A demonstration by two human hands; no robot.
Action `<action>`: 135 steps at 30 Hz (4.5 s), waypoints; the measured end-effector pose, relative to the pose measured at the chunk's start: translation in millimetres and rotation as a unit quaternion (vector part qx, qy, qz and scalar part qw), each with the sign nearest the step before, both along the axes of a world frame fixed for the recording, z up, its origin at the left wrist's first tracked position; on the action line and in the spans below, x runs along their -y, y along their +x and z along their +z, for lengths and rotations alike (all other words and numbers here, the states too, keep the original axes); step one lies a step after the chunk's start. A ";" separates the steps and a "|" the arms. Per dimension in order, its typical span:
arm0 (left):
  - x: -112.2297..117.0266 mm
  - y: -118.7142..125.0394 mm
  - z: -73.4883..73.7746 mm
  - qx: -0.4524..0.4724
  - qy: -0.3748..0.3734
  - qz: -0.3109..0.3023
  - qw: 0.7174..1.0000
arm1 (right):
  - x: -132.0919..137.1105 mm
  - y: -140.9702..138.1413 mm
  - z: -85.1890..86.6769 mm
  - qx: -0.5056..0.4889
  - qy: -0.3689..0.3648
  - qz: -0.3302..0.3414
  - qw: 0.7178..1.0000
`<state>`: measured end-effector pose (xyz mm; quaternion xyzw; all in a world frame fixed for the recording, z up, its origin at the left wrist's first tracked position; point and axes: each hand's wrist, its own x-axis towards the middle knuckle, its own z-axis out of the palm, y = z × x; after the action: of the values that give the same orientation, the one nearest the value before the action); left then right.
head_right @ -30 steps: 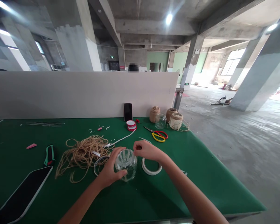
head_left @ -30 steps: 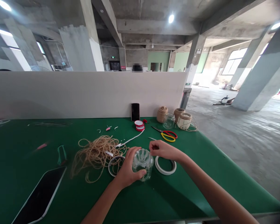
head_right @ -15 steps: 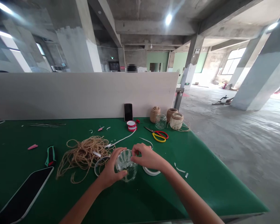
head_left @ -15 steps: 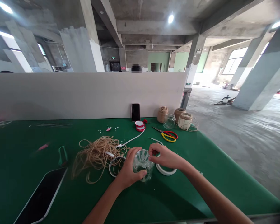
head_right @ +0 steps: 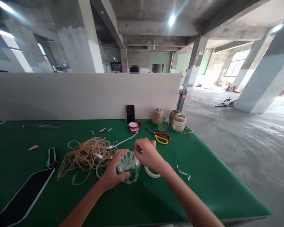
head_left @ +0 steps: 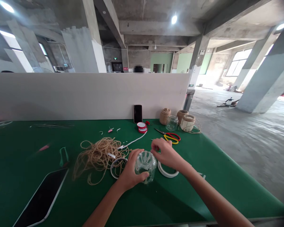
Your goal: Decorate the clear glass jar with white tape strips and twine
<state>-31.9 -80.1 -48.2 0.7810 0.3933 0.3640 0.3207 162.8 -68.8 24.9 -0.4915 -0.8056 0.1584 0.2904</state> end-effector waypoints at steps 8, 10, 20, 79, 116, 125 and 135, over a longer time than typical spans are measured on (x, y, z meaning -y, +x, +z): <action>-3.9 -9.0 1.6 -0.083 0.005 0.026 0.996 | 1.7 9.4 -6.6 -0.113 -0.036 0.000 0.993; -4.2 -11.5 2.6 -0.094 -0.012 0.020 0.995 | 4.0 13.6 -16.3 -0.134 -0.049 0.015 0.990; -1.2 -18.1 18.5 -0.032 0.019 0.025 0.999 | 16.0 22.6 -38.3 -0.161 -0.134 0.099 0.973; -29.3 -20.5 18.8 -0.150 0.278 0.071 0.946 | -4.5 -7.6 -47.2 0.098 0.189 0.058 0.975; -47.3 -30.5 13.7 -0.132 0.285 -0.007 0.949 | -3.9 -16.5 -54.2 0.024 0.230 0.054 0.971; -48.2 -29.5 9.6 -0.132 0.348 0.009 0.928 | -3.3 -17.5 -54.9 0.018 0.242 0.043 0.969; -49.7 -32.7 16.7 -0.188 0.427 0.002 0.885 | -4.2 -16.6 -59.3 0.016 0.224 0.051 0.973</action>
<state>-64.6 -30.4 -31.4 0.8955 0.2541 0.3436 -0.1240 146.2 -64.6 -34.4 -0.3748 -0.8492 -0.0192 0.3715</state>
